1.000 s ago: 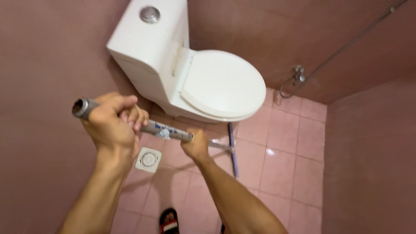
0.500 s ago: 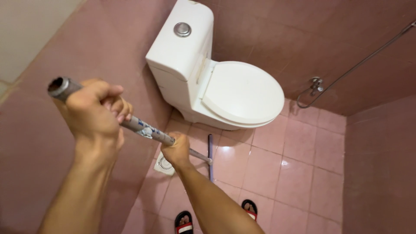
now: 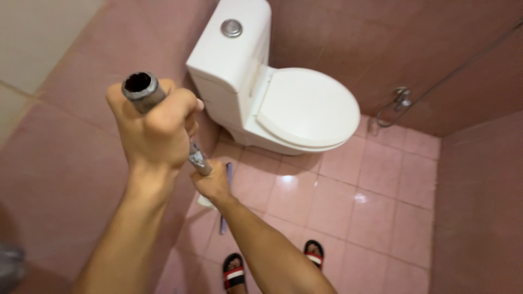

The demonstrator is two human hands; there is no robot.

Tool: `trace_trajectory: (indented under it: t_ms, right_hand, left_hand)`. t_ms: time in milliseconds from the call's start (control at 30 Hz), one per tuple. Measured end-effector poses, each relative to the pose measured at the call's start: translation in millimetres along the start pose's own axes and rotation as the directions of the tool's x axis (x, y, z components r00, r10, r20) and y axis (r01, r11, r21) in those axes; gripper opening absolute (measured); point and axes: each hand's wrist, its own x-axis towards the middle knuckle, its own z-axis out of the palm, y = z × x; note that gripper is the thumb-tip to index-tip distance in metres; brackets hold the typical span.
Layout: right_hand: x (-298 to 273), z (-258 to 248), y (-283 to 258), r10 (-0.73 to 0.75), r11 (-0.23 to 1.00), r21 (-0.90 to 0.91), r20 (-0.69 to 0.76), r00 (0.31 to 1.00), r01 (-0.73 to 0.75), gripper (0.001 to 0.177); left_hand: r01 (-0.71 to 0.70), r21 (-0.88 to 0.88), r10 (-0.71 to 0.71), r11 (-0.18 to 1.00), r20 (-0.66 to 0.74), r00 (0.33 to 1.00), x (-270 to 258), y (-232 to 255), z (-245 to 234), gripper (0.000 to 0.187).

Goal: The person assembles a squeegee by hand by connecting metal pole segments and attaching the squeegee head while standing in a bathroom.

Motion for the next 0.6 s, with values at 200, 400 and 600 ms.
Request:
trace_trajectory:
  t_ms: [200,400,600]
  right_hand:
    - [-17,-155,-31,-0.015,0.991,-0.131,-0.033,0.999,0.011,0.004]
    - [-65,-326,-45,0.183,0.921,-0.311,-0.183,0.966,-0.234,0.010]
    - [-158,-482,-11,0.281,0.833,-0.374,-0.350,0.894,-0.408,0.014]
  left_hand:
    - [0.001,-0.168,0.010,0.986,0.068,0.998,-31,36,88,0.024]
    - [0.213,-0.451,-0.154,0.867,0.164,0.974,-68,66,215,0.025]
    - [0.398,-0.492,-0.271,0.774,0.311,0.911,-157,65,334,0.022]
